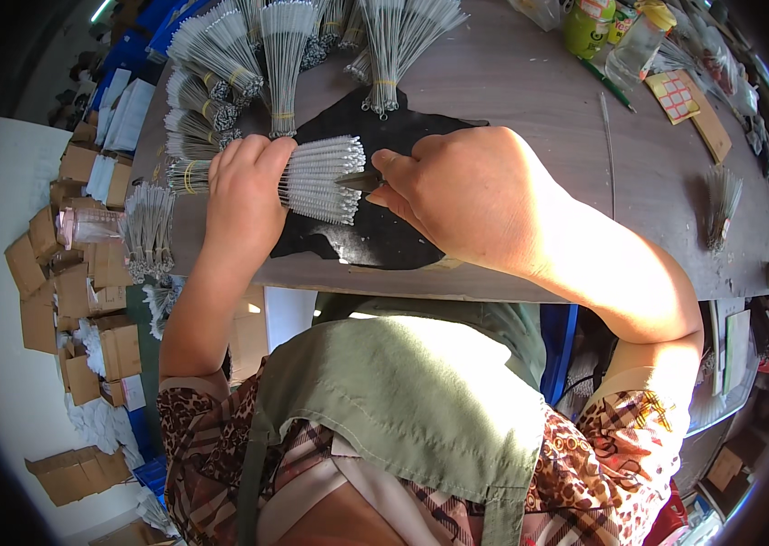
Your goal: The person trims the ends of bundled wire brushes using a small knife. They hold a bundle of brushes in one hand and carefully shave the tips with the blade in the other hand, working over a black mat on a table. The person occasionally rotates the bundle to ensure even trimming.
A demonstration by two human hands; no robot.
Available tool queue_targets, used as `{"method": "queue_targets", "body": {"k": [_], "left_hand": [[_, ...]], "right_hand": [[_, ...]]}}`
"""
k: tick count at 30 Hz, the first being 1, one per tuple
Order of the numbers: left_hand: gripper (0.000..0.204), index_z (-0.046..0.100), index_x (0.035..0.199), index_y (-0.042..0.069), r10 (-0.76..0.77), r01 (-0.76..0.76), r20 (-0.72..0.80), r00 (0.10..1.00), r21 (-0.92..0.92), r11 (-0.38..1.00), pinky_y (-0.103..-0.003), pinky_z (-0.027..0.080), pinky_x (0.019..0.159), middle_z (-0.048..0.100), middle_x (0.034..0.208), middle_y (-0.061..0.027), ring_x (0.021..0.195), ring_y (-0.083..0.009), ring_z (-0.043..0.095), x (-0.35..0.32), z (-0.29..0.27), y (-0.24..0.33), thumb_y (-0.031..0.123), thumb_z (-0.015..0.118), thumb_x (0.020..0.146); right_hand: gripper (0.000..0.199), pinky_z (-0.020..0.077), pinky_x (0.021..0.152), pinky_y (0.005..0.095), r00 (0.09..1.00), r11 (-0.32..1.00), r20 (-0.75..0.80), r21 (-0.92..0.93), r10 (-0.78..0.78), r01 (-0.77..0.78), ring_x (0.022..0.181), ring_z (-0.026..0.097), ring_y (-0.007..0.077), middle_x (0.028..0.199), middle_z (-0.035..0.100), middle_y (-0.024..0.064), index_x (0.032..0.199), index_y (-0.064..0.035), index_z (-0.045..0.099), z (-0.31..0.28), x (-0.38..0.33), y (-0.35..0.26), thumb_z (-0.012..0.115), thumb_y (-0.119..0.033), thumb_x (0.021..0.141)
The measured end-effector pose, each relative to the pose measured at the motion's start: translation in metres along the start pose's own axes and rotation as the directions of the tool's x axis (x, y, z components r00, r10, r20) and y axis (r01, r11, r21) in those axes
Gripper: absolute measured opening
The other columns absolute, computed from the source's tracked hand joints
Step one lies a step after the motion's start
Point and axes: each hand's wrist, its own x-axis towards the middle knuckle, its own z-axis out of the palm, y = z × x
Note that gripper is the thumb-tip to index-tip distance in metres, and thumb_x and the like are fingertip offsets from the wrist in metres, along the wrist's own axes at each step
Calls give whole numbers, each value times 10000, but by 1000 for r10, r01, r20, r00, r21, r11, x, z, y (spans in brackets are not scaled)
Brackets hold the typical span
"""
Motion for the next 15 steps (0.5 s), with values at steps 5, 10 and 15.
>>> {"method": "queue_targets", "body": {"k": [5,10,15], "left_hand": [[287,572,926,70,2,-2,13,1000,-4,1000,-391,394,765,504,798,-83,814,-279,507,0,0,-1,-54,531,670],[374,574,961,65,-28,30,70,997,-26,999,-393,396,791,527,836,-90,850,-292,515,1,0,-1,-82,575,617],[470,573,1009,60,-98,108,119,988,-79,991,-399,407,826,565,903,-107,904,-325,533,0,2,-1,-84,649,568]], "right_hand": [[332,471,463,351,1000,996,9,-82,-30,31,562,605,243,619,568,62,1020,-50,620,-1,0,-2,561,-332,854],[349,463,445,334,997,982,-50,-180,-58,48,547,597,221,631,557,56,1028,-37,613,4,-3,-3,562,-334,853],[341,463,457,327,976,991,-219,-124,18,-46,546,594,209,626,546,59,1042,-55,617,15,0,-1,582,-332,846]]}}
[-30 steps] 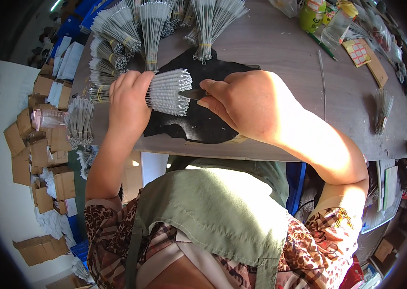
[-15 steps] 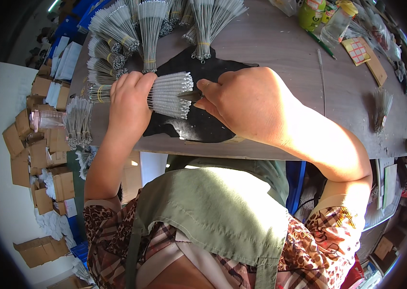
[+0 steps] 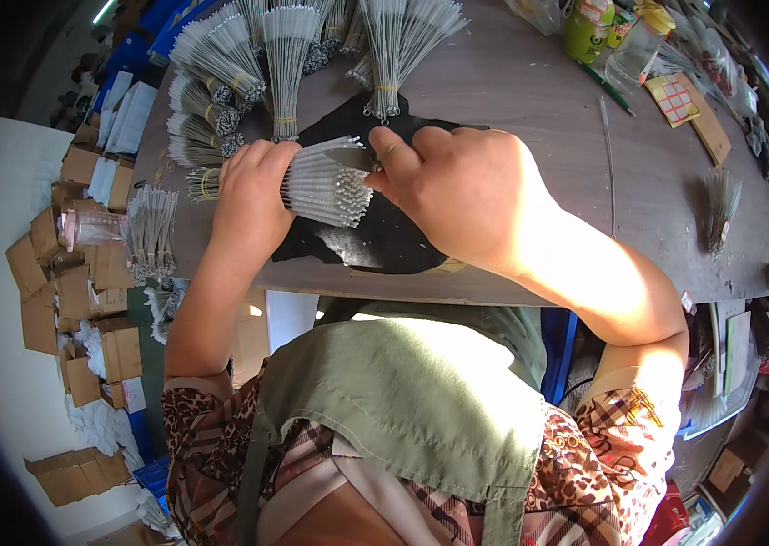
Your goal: The person trims the ends of bundled wire brushes using a small knife. They hold a bundle of brushes in one hand and carefully shave the tips with the blade in the other hand, working over a black mat on a table. The person occasionally rotates the bundle to ensure even trimming.
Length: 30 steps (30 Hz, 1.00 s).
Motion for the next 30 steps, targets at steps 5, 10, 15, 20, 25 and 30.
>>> {"method": "queue_targets", "body": {"k": [5,10,15,20,25,30], "left_hand": [[358,572,1032,50,-80,38,-124,989,-309,950,-415,434,830,585,987,-120,970,-321,545,-1,11,-8,-50,576,688],[299,501,1157,2,-176,-29,-110,978,-913,406,-407,443,940,568,1131,-128,1079,-262,539,-7,89,-57,113,379,907],[244,539,1111,11,-198,-1,-30,980,-990,144,-358,473,896,594,1073,-118,1026,-229,570,-5,88,-55,64,507,875],[264,519,1132,7,3,-75,-165,986,-427,901,-352,473,902,592,1075,-110,1020,-220,573,-4,65,-46,58,515,873],[242,549,1104,19,-71,-117,-146,987,-942,314,-340,472,877,598,1065,-100,981,-220,584,-2,62,-35,58,525,866],[219,565,1072,33,-147,-55,-190,971,-771,634,-341,475,849,600,1072,-83,962,-207,586,-5,85,-49,89,545,861]], "right_hand": [[326,445,492,293,905,815,-225,548,361,-189,539,580,199,639,551,88,1058,-54,609,31,7,9,561,-326,886],[456,362,578,181,877,181,264,916,401,-359,602,399,54,698,427,-36,1157,11,536,43,5,-11,340,-365,990],[460,349,564,174,913,70,274,949,303,-308,590,395,50,681,412,-30,1178,30,502,51,10,-24,347,-359,987],[458,347,561,176,917,75,277,948,287,-309,584,387,50,682,412,-28,1181,41,494,52,9,-24,351,-349,988],[454,344,558,176,917,59,275,951,289,-304,583,385,50,679,409,-28,1181,41,495,50,8,-26,350,-344,989],[455,342,555,178,916,73,280,947,287,-312,583,383,52,680,408,-28,1182,43,492,49,7,-26,348,-343,990]]}}
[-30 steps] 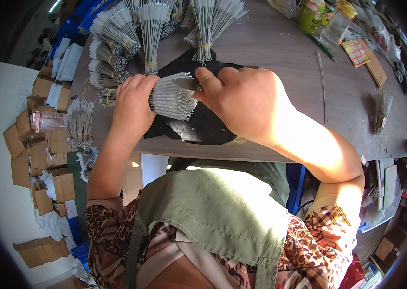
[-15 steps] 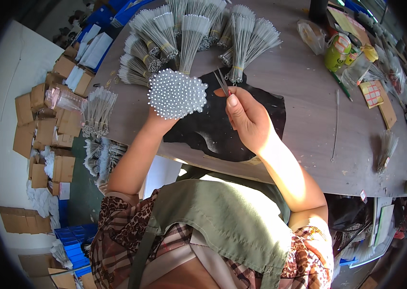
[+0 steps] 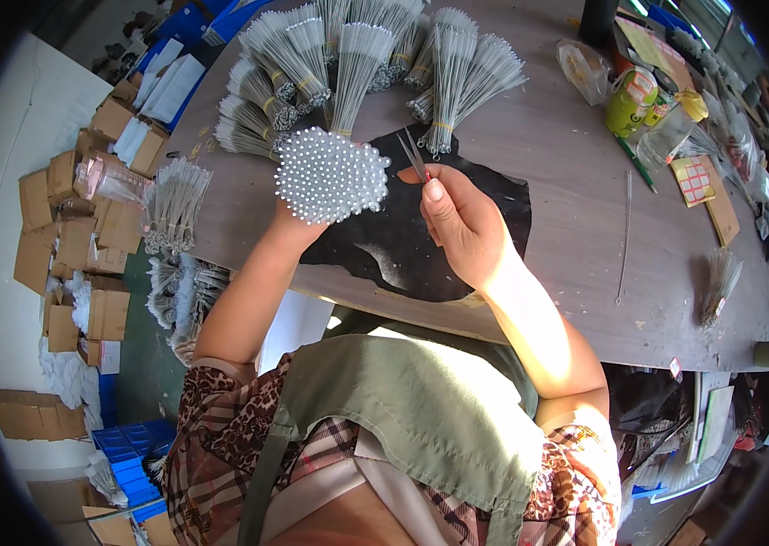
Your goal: The person trims the ends of bundled wire brushes using a small knife. They hold a bundle of brushes in one hand and carefully shave the tips with the blade in the other hand, working over a black mat on a table. The person occasionally rotates the bundle to ensure even trimming.
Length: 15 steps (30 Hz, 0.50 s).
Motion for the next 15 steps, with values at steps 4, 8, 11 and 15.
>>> {"method": "queue_targets", "body": {"k": [4,8,11,15], "left_hand": [[266,514,1131,25,-240,211,73,968,-752,625,-358,455,920,583,1104,-96,1034,-209,564,-5,3,0,107,536,879],[300,443,1198,11,-231,242,125,965,-763,600,-373,448,954,541,1165,-118,1081,-230,543,-5,-4,23,112,468,916],[272,499,1157,-5,-278,220,101,955,-871,438,-348,487,889,577,1113,-118,998,-213,585,-6,-4,25,99,444,912],[283,554,1113,-19,-301,287,45,953,-465,837,-315,485,858,618,1064,-106,960,-185,601,-3,-10,44,61,522,843]], "right_hand": [[458,341,552,180,1000,1000,1,18,2,-2,579,379,54,680,408,-29,1179,43,496,-1,1,4,349,-346,989],[467,336,547,182,1000,1000,-7,17,24,-24,575,368,53,680,409,-30,1180,45,499,-2,0,3,361,-356,984],[430,368,560,202,998,995,-60,-96,-11,5,592,397,54,649,435,-35,1157,29,526,-6,1,-2,433,-345,967],[411,362,569,211,996,960,29,-264,-89,94,602,406,69,639,447,-7,1076,33,591,-21,3,-26,455,-337,960]]}}
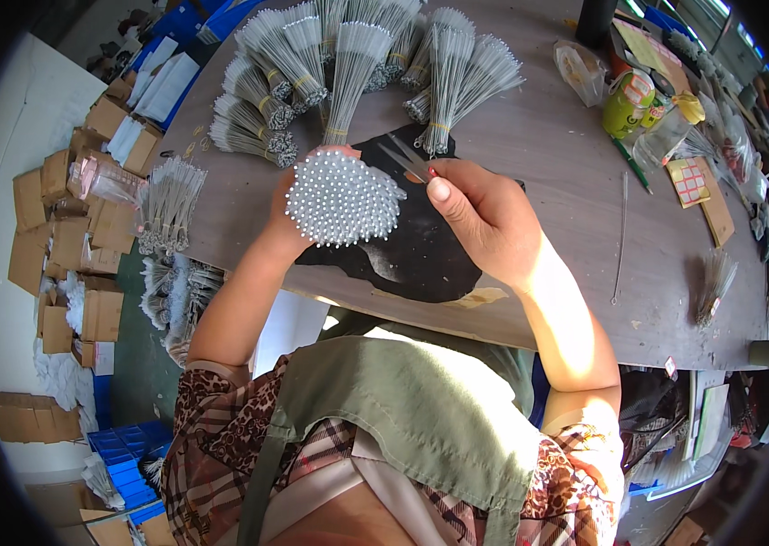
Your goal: The person trims the ends of bundled wire brushes using a small knife. They hold a bundle of brushes in one hand and carefully shave the tips with the blade in the other hand, working over a black mat on a table. The person occasionally rotates the bundle to ensure even trimming.
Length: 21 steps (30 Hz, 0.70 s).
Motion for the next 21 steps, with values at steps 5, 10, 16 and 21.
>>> {"method": "queue_targets", "body": {"k": [5,10,16,21], "left_hand": [[357,593,1053,1,14,-24,66,998,149,989,-292,460,851,642,1015,-98,939,-185,610,-4,-4,11,39,681,709],[339,596,1035,-4,88,-163,251,964,295,941,-284,452,845,637,1007,-98,937,-174,603,-4,1,31,17,672,706],[313,572,1109,-16,38,-92,168,985,332,939,-281,452,871,621,1083,-95,958,-156,594,-10,5,23,38,572,800],[311,551,1156,-27,-18,-34,162,987,309,950,-282,452,894,604,1135,-99,984,-146,584,-10,8,24,24,511,852]], "right_hand": [[397,311,506,244,958,989,268,-128,101,-69,561,375,77,568,436,-5,961,25,662,-26,13,-18,494,-334,942],[351,316,489,264,928,972,358,-235,103,-17,527,350,81,534,421,-14,973,-20,678,-34,14,-37,507,-325,939],[420,396,532,335,911,940,334,-314,243,-135,504,422,188,535,490,102,904,-20,672,-26,6,-46,495,-400,927],[434,390,519,343,938,937,245,-309,245,-165,488,414,204,519,473,109,900,-25,670,-21,-1,-40,485,-417,926]]}}
